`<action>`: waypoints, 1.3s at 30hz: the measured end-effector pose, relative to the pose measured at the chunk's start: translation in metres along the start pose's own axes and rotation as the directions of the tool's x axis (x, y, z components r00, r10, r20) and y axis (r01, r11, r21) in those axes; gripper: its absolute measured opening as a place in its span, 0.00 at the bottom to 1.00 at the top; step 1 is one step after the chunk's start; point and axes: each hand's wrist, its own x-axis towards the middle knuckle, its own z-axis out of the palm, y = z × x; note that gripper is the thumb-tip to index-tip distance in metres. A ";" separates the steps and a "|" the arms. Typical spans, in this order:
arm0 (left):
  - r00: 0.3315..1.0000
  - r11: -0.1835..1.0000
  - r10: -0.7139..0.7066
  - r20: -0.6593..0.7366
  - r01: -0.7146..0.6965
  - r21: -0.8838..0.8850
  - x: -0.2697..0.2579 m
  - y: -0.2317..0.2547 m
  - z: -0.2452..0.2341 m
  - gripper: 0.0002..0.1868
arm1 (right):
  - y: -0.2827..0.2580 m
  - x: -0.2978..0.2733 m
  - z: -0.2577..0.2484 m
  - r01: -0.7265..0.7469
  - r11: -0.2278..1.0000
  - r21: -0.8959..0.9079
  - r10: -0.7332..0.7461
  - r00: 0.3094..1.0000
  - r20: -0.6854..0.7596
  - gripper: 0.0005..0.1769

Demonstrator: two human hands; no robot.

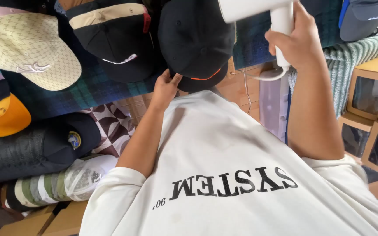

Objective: Cleaning and organizing a collection of baseball caps using a handheld steamer and a brush.

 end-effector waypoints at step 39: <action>0.973 0.997 -0.037 -0.228 0.050 0.054 -0.037 0.007 0.040 0.43 | 0.167 -0.097 0.103 -0.044 0.634 0.772 0.080 0.997 -0.009 0.16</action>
